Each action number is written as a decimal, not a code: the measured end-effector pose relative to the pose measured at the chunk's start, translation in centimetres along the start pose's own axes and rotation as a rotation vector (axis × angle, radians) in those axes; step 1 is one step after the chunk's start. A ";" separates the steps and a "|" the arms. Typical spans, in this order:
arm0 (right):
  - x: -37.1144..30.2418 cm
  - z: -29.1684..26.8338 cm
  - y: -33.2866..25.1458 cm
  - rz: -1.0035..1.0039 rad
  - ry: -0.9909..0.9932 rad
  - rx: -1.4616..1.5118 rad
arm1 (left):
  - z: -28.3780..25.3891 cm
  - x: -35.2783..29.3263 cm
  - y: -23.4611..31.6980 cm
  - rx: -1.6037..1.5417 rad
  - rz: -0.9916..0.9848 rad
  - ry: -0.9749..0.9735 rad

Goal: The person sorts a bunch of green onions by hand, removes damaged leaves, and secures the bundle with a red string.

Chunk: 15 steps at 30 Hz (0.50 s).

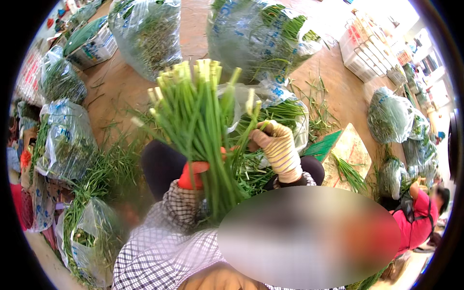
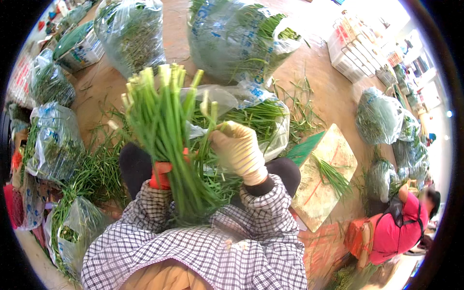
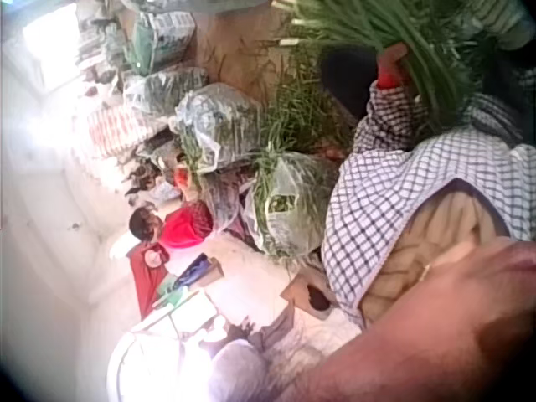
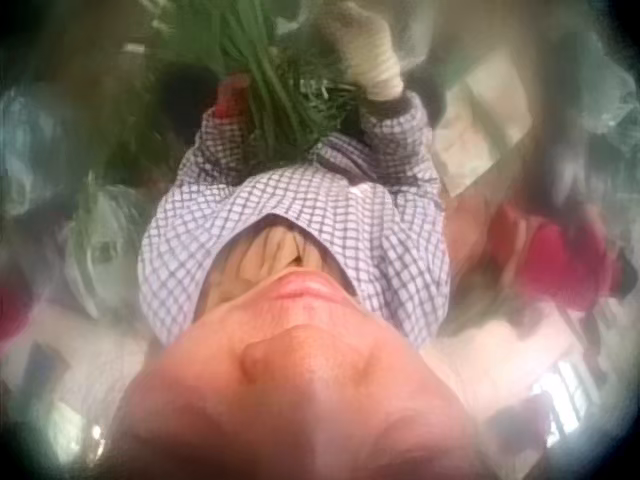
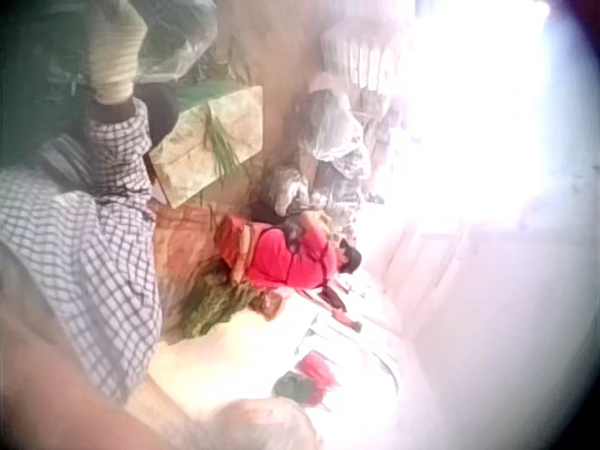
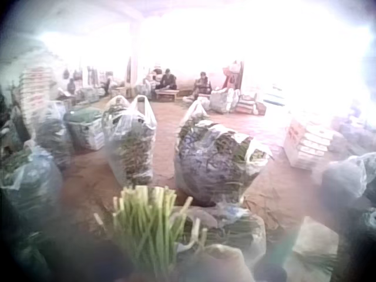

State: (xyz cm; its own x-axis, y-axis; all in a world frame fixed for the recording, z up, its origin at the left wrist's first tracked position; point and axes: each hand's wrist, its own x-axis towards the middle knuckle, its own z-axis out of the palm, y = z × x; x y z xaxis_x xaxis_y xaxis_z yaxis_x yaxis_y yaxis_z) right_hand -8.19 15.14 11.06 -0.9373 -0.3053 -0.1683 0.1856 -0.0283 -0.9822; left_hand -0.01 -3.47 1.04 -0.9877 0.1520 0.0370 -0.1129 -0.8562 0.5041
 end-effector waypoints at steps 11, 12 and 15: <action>0.0 -2.1 4.3 -0.278 0.059 -0.457 | -2.8 -0.2 -1.0 -0.266 -0.042 -0.152; 0.0 -2.5 4.1 -0.309 0.159 -0.688 | -2.9 -0.3 -0.9 -0.252 -0.053 -0.149; -0.1 -3.5 3.2 -0.544 0.247 -0.826 | -1.4 -1.1 -0.4 -0.194 -0.017 -0.009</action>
State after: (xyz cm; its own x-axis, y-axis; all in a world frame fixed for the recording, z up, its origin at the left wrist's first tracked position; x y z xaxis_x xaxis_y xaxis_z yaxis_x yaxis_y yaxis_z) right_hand -8.56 18.41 7.64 -0.8857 -0.2397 0.3976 -0.4582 0.5897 -0.6651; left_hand 0.94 -4.04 -0.42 -0.9846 0.1707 0.0381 -0.1489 -0.9324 0.3294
